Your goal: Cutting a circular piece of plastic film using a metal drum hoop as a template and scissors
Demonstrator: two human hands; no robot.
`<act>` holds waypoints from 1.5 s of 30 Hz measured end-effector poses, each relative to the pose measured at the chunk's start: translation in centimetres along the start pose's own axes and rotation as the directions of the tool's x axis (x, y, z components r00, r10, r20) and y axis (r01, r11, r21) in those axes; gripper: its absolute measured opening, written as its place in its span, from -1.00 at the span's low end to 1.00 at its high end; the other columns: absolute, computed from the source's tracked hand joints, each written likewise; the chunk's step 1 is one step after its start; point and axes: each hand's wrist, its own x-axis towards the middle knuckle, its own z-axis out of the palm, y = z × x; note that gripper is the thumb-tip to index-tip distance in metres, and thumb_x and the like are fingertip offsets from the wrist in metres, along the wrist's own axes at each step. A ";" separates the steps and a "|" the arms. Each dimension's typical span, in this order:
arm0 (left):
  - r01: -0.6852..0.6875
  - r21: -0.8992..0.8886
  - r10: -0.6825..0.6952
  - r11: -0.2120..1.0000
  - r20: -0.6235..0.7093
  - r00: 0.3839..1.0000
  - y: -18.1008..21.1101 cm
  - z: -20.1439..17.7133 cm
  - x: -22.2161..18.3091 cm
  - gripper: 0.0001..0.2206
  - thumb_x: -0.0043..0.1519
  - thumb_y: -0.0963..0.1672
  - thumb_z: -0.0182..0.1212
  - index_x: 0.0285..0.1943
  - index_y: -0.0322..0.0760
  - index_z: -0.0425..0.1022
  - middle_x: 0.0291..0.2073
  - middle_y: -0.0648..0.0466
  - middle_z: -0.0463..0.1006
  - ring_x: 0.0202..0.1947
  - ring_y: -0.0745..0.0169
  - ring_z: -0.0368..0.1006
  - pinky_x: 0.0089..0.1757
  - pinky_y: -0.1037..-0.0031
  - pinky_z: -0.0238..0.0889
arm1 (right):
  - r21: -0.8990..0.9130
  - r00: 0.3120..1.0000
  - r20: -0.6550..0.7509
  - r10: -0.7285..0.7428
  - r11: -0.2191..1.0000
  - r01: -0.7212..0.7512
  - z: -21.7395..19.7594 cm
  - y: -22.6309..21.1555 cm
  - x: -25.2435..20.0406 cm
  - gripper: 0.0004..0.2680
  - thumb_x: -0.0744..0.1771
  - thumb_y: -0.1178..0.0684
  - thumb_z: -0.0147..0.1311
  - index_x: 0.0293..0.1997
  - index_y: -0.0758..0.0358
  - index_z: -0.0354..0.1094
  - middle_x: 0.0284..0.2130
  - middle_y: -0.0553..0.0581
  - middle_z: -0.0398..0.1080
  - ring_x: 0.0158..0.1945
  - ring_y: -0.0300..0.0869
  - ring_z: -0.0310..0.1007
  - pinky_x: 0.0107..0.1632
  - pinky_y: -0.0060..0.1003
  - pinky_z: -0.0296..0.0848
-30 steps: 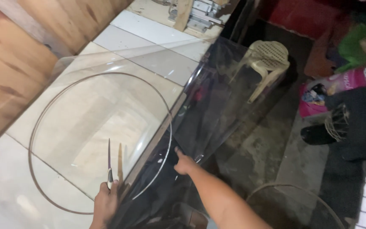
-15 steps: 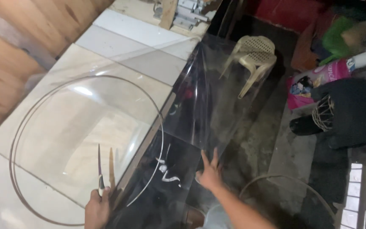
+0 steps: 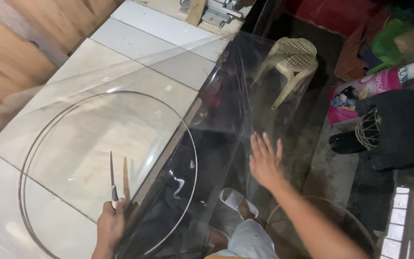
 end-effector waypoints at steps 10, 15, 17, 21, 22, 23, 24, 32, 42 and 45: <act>-0.041 -0.033 0.040 0.999 -0.028 0.999 -0.7 0.5 0.0 -0.46 0.41 0.15 -0.15 0.02 -0.45 0.36 -0.06 -0.63 0.55 0.09 -0.73 0.38 0.02 -0.13 0.21 | -0.130 0.819 -0.204 -0.536 0.845 0.520 -19.1 5.6 9.3 -0.40 0.26 0.18 0.10 0.54 0.12 0.07 0.50 0.02 0.05 0.54 0.03 0.01 0.42 0.38 -0.02; -0.046 -0.001 0.046 0.999 -0.020 0.999 -0.9 0.5 0.1 -0.43 0.42 0.16 -0.17 0.02 -0.49 0.36 -0.07 -0.64 0.55 0.08 -0.75 0.38 0.02 -0.14 0.19 | -0.143 0.822 0.223 -0.524 0.817 0.559 -26.7 5.4 11.9 -0.22 0.16 0.36 -0.01 0.56 -0.10 -0.24 0.54 -0.13 -0.28 0.57 -0.13 -0.36 0.47 0.21 -0.37; -0.049 -0.026 0.049 0.998 -0.024 0.999 -0.7 0.2 -0.1 -0.40 0.41 0.17 -0.18 0.04 -0.52 0.37 -0.01 -0.63 0.53 0.12 -0.73 0.35 0.04 -0.12 0.19 | -0.217 0.813 0.196 -0.548 0.784 0.581 -29.0 6.0 12.5 -0.28 0.16 0.35 0.15 0.47 -0.19 0.04 0.51 0.05 -0.05 0.51 0.01 -0.05 0.47 0.20 -0.09; -0.038 -0.023 0.037 0.999 -0.009 0.999 -0.5 0.1 0.0 -0.41 0.43 0.16 -0.18 -0.01 -0.53 0.36 -0.01 -0.64 0.53 0.13 -0.73 0.33 0.03 -0.09 0.18 | -0.254 0.870 0.211 -0.447 0.834 0.490 -31.6 8.2 13.9 -0.41 0.18 0.36 0.15 0.31 -0.22 0.29 0.52 0.11 -0.01 0.50 0.02 0.02 0.48 0.20 -0.06; -0.043 -0.014 0.043 0.999 -0.008 0.999 -0.6 0.2 0.1 -0.40 0.43 0.16 -0.19 0.01 -0.53 0.36 -0.01 -0.64 0.53 0.14 -0.73 0.34 0.05 -0.10 0.18 | -0.333 0.884 0.176 -0.433 0.819 0.467 -31.6 9.1 14.3 -0.44 0.17 0.26 0.23 0.28 -0.26 0.34 0.52 0.09 0.01 0.49 0.00 0.07 0.47 0.15 -0.02; -0.048 -0.004 0.048 0.999 -0.006 0.999 -0.7 0.3 0.2 -0.40 0.42 0.16 -0.19 0.03 -0.53 0.37 0.00 -0.64 0.53 0.14 -0.73 0.35 0.06 -0.12 0.19 | -0.410 0.896 0.140 -0.420 0.799 0.439 -31.6 10.0 14.6 -0.47 0.16 0.17 0.31 0.25 -0.29 0.38 0.53 0.07 0.04 0.47 -0.02 0.12 0.45 0.11 0.02; -0.051 -0.008 0.051 0.999 -0.006 0.999 -0.6 0.2 0.0 -0.40 0.42 0.16 -0.19 0.03 -0.53 0.37 0.00 -0.64 0.53 0.14 -0.73 0.35 0.06 -0.12 0.19 | -0.414 0.897 0.139 -0.420 0.798 0.438 -32.3 10.3 14.7 -0.47 0.16 0.17 0.31 0.25 -0.29 0.38 0.53 0.07 0.04 0.47 -0.02 0.12 0.45 0.11 0.02; 0.002 -0.014 -0.002 1.000 -0.001 1.000 -0.5 0.5 0.1 -0.33 0.40 0.21 -0.21 0.04 -0.54 0.38 0.02 -0.63 0.54 0.13 -0.73 0.36 0.07 -0.12 0.19 | -0.134 0.981 0.127 -0.149 0.977 0.166 -35.4 12.7 15.0 -0.62 0.35 0.09 0.10 0.36 0.12 0.24 0.42 0.13 0.14 0.28 0.18 0.28 0.19 0.12 0.36; -0.045 -0.033 0.045 0.998 -0.010 0.999 -0.8 0.8 0.5 -0.37 0.38 0.20 -0.20 0.09 -0.48 0.38 0.00 -0.59 0.56 0.15 -0.65 0.40 0.07 -0.08 0.24 | 0.079 0.999 0.012 0.052 0.996 -0.052 -35.4 15.6 16.8 -0.67 0.33 -0.06 0.35 0.12 0.24 0.39 -0.01 0.24 0.49 -0.01 0.09 0.49 0.06 0.00 0.41; -0.045 -0.033 0.045 0.998 -0.013 0.999 -0.8 0.7 0.3 -0.41 0.38 0.18 -0.18 -0.02 -0.46 0.38 -0.08 -0.53 0.61 0.10 -0.64 0.42 0.04 -0.09 0.22 | 0.130 0.904 -0.337 -0.264 0.938 0.322 -32.5 19.2 18.5 -0.83 0.38 0.17 0.38 -0.25 0.24 0.36 -0.09 0.11 0.44 -0.09 -0.05 0.40 -0.02 -0.13 0.37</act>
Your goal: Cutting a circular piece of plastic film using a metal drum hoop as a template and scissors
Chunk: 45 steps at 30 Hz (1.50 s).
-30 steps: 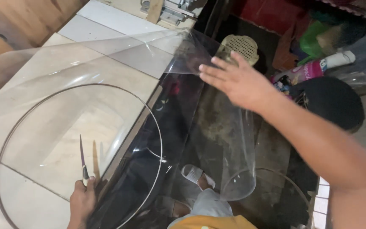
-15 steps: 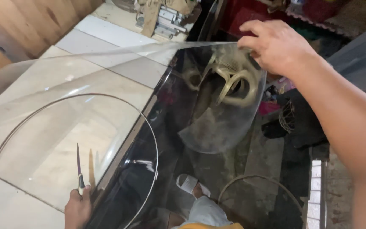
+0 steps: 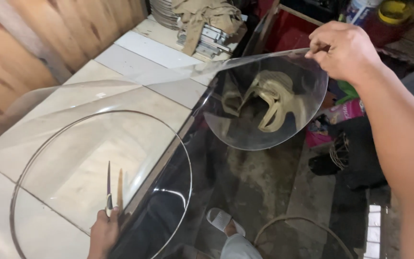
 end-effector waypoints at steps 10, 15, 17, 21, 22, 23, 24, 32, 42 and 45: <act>-0.018 -0.023 0.018 1.000 -0.005 1.000 -1.1 1.1 0.8 -0.40 0.37 0.19 -0.19 -0.04 -0.45 0.34 -0.05 -0.59 0.57 0.10 -0.70 0.39 0.04 -0.10 0.22 | -0.181 0.998 0.051 0.032 0.983 -0.023 -0.3 -2.7 6.5 -0.74 0.46 0.02 0.01 0.27 0.17 0.50 0.19 0.24 0.45 0.22 0.14 0.37 0.29 -0.04 0.24; 0.042 -0.049 -0.043 0.998 -0.005 0.999 -0.5 1.0 0.7 -0.43 0.38 0.17 -0.19 0.05 -0.45 0.36 0.00 -0.57 0.56 0.12 -0.68 0.38 0.06 -0.08 0.21 | -0.155 0.999 0.026 0.025 0.988 -0.020 1.6 -1.7 11.3 -0.70 0.43 -0.08 0.02 0.28 0.13 0.50 0.18 0.28 0.46 0.19 0.21 0.39 0.23 -0.03 0.24; 0.045 -0.055 -0.045 0.997 -0.010 0.999 -0.5 1.1 0.8 -0.41 0.35 0.19 -0.18 0.06 -0.40 0.38 -0.03 -0.53 0.59 0.12 -0.62 0.41 0.05 -0.05 0.23 | -0.253 0.994 0.107 0.039 0.967 -0.011 2.1 -1.2 13.4 -0.66 0.45 -0.16 -0.09 0.29 0.14 0.48 0.17 0.30 0.48 0.20 0.27 0.41 0.21 0.05 0.30; 0.090 -0.109 -0.094 0.990 -0.027 0.995 0.5 0.8 -0.2 -0.41 0.35 0.19 -0.18 0.02 -0.41 0.39 -0.02 -0.53 0.59 0.13 -0.61 0.41 0.07 -0.03 0.24 | -0.255 0.987 0.138 0.083 0.966 -0.046 1.7 -2.2 16.7 -0.67 0.46 -0.17 -0.13 0.24 0.08 0.52 0.11 0.35 0.51 0.17 0.32 0.43 0.18 0.05 0.32; 0.085 -0.091 -0.089 0.992 -0.042 0.995 0.3 1.1 -0.1 -0.44 0.35 0.18 -0.18 0.02 -0.38 0.37 -0.05 -0.51 0.60 0.10 -0.60 0.43 0.05 -0.03 0.25 | -0.196 0.989 0.112 0.096 0.978 -0.073 1.5 -2.4 17.3 -0.68 0.46 -0.15 -0.11 0.22 0.09 0.53 0.09 0.33 0.51 0.18 0.28 0.43 0.19 0.02 0.31; 0.079 -0.071 -0.083 0.994 -0.056 0.995 0.2 1.4 0.1 -0.46 0.36 0.18 -0.19 0.01 -0.36 0.36 -0.08 -0.49 0.62 0.08 -0.58 0.45 0.02 -0.03 0.27 | -0.135 0.990 0.087 0.112 0.986 -0.100 1.3 -2.6 17.9 -0.70 0.45 -0.13 -0.08 0.21 0.11 0.54 0.08 0.31 0.52 0.18 0.25 0.42 0.20 -0.01 0.30; 0.090 -0.082 -0.095 0.993 -0.066 0.993 0.4 1.5 -0.1 -0.46 0.36 0.18 -0.19 0.01 -0.36 0.36 -0.08 -0.49 0.62 0.08 -0.58 0.45 0.02 -0.03 0.27 | -0.129 0.992 0.085 0.094 0.988 -0.083 0.8 -3.5 18.7 -0.70 0.45 -0.13 -0.08 0.21 0.11 0.54 0.08 0.31 0.52 0.18 0.25 0.42 0.20 -0.01 0.30; 0.219 -0.112 -0.226 0.969 -0.047 0.973 1.3 2.0 -0.2 -0.37 0.31 0.24 -0.25 0.17 -0.28 0.35 0.00 -0.42 0.62 0.10 -0.52 0.48 0.05 -0.03 0.29 | -0.103 0.983 0.166 0.078 0.993 -0.061 -0.6 -7.1 21.9 -0.69 0.45 -0.08 -0.17 0.24 0.02 0.53 0.02 0.33 0.54 0.14 0.28 0.43 0.15 0.05 0.33; -0.101 -0.845 -0.226 0.526 -0.253 0.941 16.1 5.8 4.3 -0.83 0.37 -0.06 0.15 -0.09 -0.21 0.37 -0.43 0.04 0.53 -0.47 0.20 0.44 -0.40 0.36 0.33 | -0.178 0.968 0.229 0.102 0.982 -0.061 1.0 -8.1 22.2 -0.66 0.45 -0.22 -0.19 0.29 -0.09 0.47 0.09 0.33 0.52 0.18 0.30 0.44 0.19 0.08 0.38; -0.033 -0.982 -0.280 0.186 -0.085 0.956 27.4 -0.2 2.8 -0.79 0.31 -0.04 0.25 -0.24 -0.18 0.36 -0.54 0.04 0.42 -0.58 0.25 0.37 -0.56 0.46 0.27 | -0.099 0.988 0.151 -0.022 0.994 0.037 2.0 -7.7 22.3 -0.68 0.43 -0.20 -0.08 0.23 -0.03 0.52 0.04 0.25 0.54 0.18 0.19 0.46 0.21 -0.03 0.35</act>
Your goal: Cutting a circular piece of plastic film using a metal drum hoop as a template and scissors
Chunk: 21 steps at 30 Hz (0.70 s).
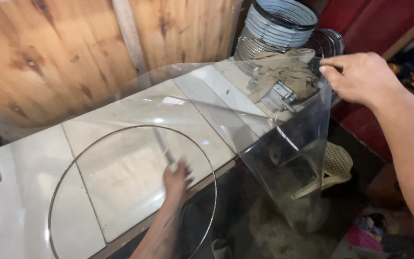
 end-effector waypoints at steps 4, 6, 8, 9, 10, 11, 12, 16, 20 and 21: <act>0.068 -0.091 -0.059 0.994 0.096 0.994 7.6 7.0 -3.0 -0.48 0.12 0.09 0.33 0.11 -0.28 0.38 -0.14 0.00 0.53 -0.21 0.11 0.52 -0.41 0.37 0.45 | -0.014 0.993 0.112 0.039 0.999 -0.038 -0.2 -2.2 -0.5 -0.66 0.42 -0.25 -0.14 0.27 -0.11 0.47 0.14 0.20 0.49 0.23 0.15 0.44 0.24 -0.07 0.34; 0.056 -0.128 -0.046 0.990 0.083 0.996 8.5 9.2 -1.9 -0.55 0.09 0.08 0.40 -0.09 -0.27 0.39 -0.28 0.01 0.48 -0.31 0.13 0.50 -0.52 0.38 0.41 | -0.022 0.989 0.145 0.040 0.999 -0.037 0.1 -3.2 -0.7 -0.66 0.41 -0.27 -0.14 0.28 -0.17 0.45 0.16 0.17 0.48 0.23 0.15 0.45 0.24 -0.07 0.36; 0.120 -0.105 -0.110 0.987 0.097 0.989 8.4 11.1 -0.6 -0.54 0.04 0.03 0.51 -0.16 -0.42 0.47 -0.30 -0.09 0.55 -0.44 0.03 0.56 -0.56 0.33 0.43 | 0.110 0.983 0.180 0.028 0.993 -0.048 0.7 -4.3 -1.1 -0.66 0.36 -0.21 -0.06 0.26 -0.11 0.45 0.19 0.05 0.45 0.29 0.00 0.39 0.35 -0.20 0.25; 0.113 -0.115 -0.103 0.987 0.088 0.991 8.2 11.3 -0.6 -0.54 0.04 0.03 0.51 -0.16 -0.42 0.47 -0.30 -0.09 0.55 -0.44 0.03 0.56 -0.56 0.33 0.43 | 0.114 0.985 0.174 0.014 0.993 -0.034 1.6 -4.6 -1.2 -0.66 0.36 -0.21 -0.06 0.26 -0.11 0.45 0.19 0.05 0.45 0.29 0.00 0.39 0.35 -0.20 0.25; 0.121 -0.154 -0.099 0.981 0.139 0.985 7.9 11.5 -0.7 -0.75 0.08 -0.13 0.39 -0.25 -0.34 0.39 -0.40 -0.08 0.52 -0.53 0.10 0.47 -0.60 0.38 0.33 | 0.125 0.988 0.128 -0.088 0.990 0.072 2.5 -4.8 -1.3 -0.67 0.35 -0.21 -0.03 0.19 -0.08 0.49 0.14 0.04 0.48 0.26 -0.03 0.42 0.32 -0.20 0.29; 0.129 -0.191 -0.092 0.973 0.190 0.977 7.6 11.7 -0.8 -0.81 0.11 -0.28 0.27 -0.34 -0.26 0.31 -0.50 -0.07 0.49 -0.61 0.17 0.37 -0.63 0.42 0.23 | 0.133 0.979 0.080 -0.188 0.975 0.176 3.4 -5.0 -1.3 -0.69 0.34 -0.21 0.01 0.13 -0.04 0.54 0.10 0.03 0.52 0.23 -0.07 0.46 0.29 -0.21 0.33; 0.121 -0.204 -0.084 0.971 0.178 0.980 7.7 11.3 -1.4 -0.81 0.11 -0.28 0.27 -0.34 -0.26 0.31 -0.50 -0.07 0.49 -0.61 0.17 0.37 -0.63 0.42 0.23 | 0.134 0.976 0.073 -0.205 0.972 0.194 3.7 -5.6 -1.3 -0.69 0.34 -0.21 0.01 0.13 -0.04 0.54 0.10 0.03 0.52 0.23 -0.07 0.46 0.29 -0.21 0.33; 0.008 0.024 -0.008 1.000 -0.004 1.000 6.1 9.3 -3.7 -0.81 -0.02 -0.28 0.23 -0.39 -0.25 0.29 -0.58 0.02 0.36 -0.69 0.17 0.32 -0.64 0.32 0.33 | 0.059 0.890 0.140 -0.433 0.901 0.429 4.9 -7.9 -2.2 -0.64 0.34 -0.23 -0.03 0.19 0.03 0.45 0.18 -0.03 0.46 0.21 -0.07 0.48 0.24 -0.09 0.41; -0.021 0.314 0.087 0.949 -0.197 0.977 2.5 5.6 -4.5 -0.88 -0.07 -0.13 0.17 -0.42 -0.25 0.51 -0.59 0.05 0.55 -0.56 0.12 0.52 -0.45 0.25 0.37 | -0.123 0.815 0.208 -0.540 0.813 0.570 4.2 -9.7 -2.8 -0.57 0.30 -0.47 -0.04 0.09 -0.03 0.42 0.33 -0.16 0.28 0.13 -0.05 0.52 -0.01 0.04 0.60; -0.014 0.302 0.087 0.953 -0.230 0.969 3.0 5.4 -6.2 -0.88 -0.07 -0.13 0.17 -0.42 -0.25 0.51 -0.59 0.05 0.55 -0.56 0.12 0.52 -0.45 0.25 0.37 | -0.113 0.797 0.202 -0.570 0.794 0.597 4.7 -9.5 -2.1 -0.57 0.30 -0.47 -0.04 0.09 -0.03 0.42 0.33 -0.16 0.28 0.13 -0.05 0.52 -0.01 0.04 0.60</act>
